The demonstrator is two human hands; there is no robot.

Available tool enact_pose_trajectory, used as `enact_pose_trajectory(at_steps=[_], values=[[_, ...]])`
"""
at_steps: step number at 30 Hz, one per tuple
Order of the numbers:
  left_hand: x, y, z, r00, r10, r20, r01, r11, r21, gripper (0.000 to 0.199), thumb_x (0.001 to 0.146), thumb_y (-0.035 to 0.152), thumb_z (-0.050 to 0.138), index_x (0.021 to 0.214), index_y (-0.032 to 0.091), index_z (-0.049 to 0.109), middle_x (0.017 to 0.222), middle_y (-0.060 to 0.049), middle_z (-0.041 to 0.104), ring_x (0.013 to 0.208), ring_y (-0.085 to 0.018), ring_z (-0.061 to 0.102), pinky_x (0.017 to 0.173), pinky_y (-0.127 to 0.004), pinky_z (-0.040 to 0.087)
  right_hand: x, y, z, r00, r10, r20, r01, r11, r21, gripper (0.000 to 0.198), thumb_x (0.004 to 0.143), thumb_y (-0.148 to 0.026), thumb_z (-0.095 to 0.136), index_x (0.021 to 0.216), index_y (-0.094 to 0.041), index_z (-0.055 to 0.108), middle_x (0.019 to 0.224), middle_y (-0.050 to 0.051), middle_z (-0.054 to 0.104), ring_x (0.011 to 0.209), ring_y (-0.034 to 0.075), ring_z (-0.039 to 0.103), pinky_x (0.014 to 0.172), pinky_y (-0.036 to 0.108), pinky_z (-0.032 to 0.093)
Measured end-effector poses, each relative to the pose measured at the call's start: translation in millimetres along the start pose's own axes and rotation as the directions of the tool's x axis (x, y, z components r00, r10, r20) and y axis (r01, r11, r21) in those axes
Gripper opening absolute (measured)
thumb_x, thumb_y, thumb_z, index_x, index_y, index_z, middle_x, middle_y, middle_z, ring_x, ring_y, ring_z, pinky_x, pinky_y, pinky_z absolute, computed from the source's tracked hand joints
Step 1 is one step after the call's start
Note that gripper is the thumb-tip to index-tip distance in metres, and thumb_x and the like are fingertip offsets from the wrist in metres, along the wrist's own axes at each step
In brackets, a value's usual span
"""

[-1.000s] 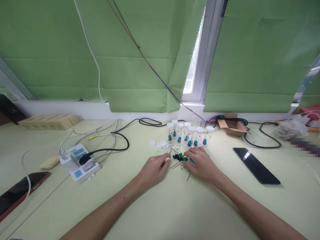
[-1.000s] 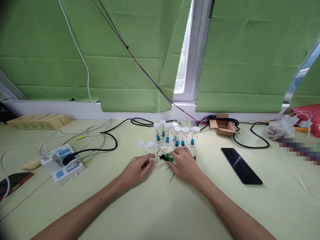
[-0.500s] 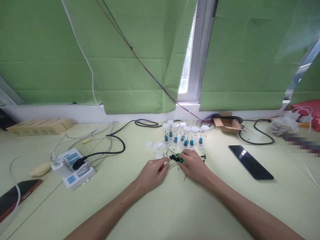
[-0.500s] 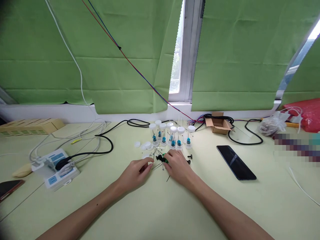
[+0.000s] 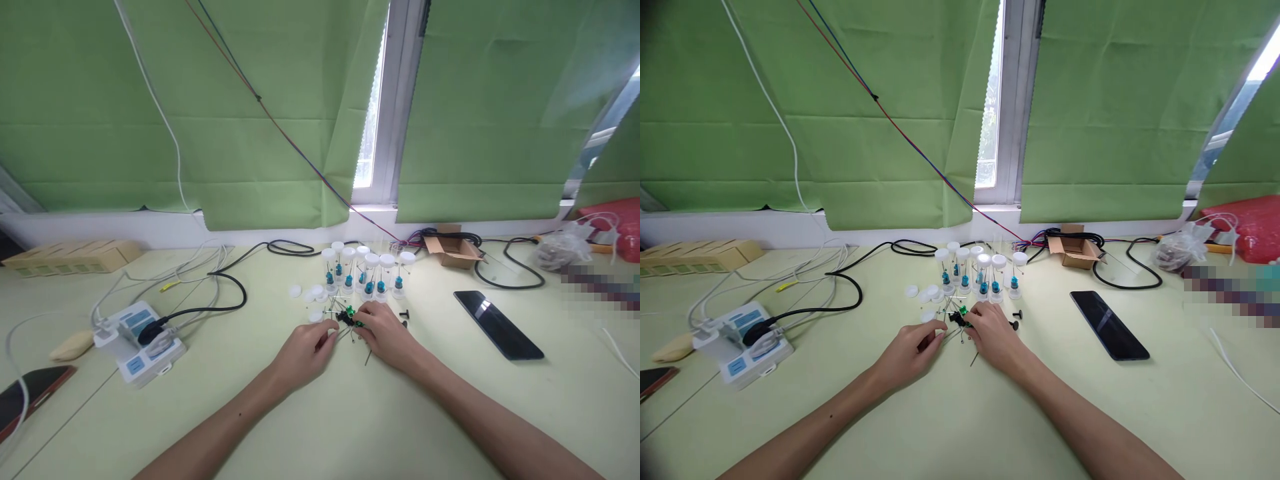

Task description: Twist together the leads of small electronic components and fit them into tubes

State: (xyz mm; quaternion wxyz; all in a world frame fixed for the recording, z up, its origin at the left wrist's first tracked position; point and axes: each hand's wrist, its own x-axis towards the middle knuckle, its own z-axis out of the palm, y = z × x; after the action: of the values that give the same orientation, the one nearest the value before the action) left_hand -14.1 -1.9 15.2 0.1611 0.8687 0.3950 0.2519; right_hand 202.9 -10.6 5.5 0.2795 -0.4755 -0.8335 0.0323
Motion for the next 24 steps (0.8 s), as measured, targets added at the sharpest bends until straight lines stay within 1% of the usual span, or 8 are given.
enact_pose_trajectory(at_steps=[9,17,20,24], values=[[0.3,-2.5,2.9,1.000,0.001,0.001,-0.001,1.000,0.003,0.025,0.095,0.030,0.040,0.098,0.021,0.063,0.058,0.003,0.052,0.054,-0.013,0.048,0.055,-0.024,0.037,2.6,0.4,0.0,1.000,0.028,0.013,-0.028,0.999,0.019,0.013,0.091,-0.011,0.055,0.092,-0.017,0.066,0.094,0.009,0.063,0.090,0.023,0.057,0.081,0.037,0.045],[-0.7,-0.9,3.4,1.000,0.011,0.000,-0.011,1.000,-0.011,0.026,0.094,0.029,0.040,0.098,0.021,0.064,0.058,0.003,0.052,0.054,-0.013,0.047,0.055,-0.025,0.037,3.7,-1.4,-0.7,0.999,0.048,0.005,-0.049,0.997,0.059,0.018,0.093,-0.011,0.050,0.092,-0.017,0.067,0.091,0.008,0.065,0.089,0.022,0.058,0.081,0.037,0.046],[-1.1,-0.1,3.9,1.000,0.017,0.006,-0.017,1.000,-0.016,0.027,0.095,0.030,0.039,0.099,0.021,0.064,0.059,0.002,0.053,0.054,-0.013,0.046,0.055,-0.025,0.037,3.2,-2.7,-1.8,0.998,0.041,-0.042,-0.037,0.993,0.109,0.020,0.095,-0.012,0.047,0.092,-0.018,0.066,0.091,0.009,0.064,0.088,0.022,0.057,0.080,0.037,0.047],[-1.6,2.4,4.0,1.000,0.018,0.013,-0.018,1.000,-0.024,0.027,0.096,0.031,0.039,0.099,0.021,0.064,0.060,0.002,0.052,0.054,-0.013,0.045,0.056,-0.025,0.037,2.7,-5.2,-2.2,0.986,0.024,-0.165,0.009,0.981,0.196,0.020,0.097,-0.016,0.045,0.095,-0.020,0.064,0.093,0.009,0.063,0.091,0.023,0.058,0.081,0.037,0.049]])
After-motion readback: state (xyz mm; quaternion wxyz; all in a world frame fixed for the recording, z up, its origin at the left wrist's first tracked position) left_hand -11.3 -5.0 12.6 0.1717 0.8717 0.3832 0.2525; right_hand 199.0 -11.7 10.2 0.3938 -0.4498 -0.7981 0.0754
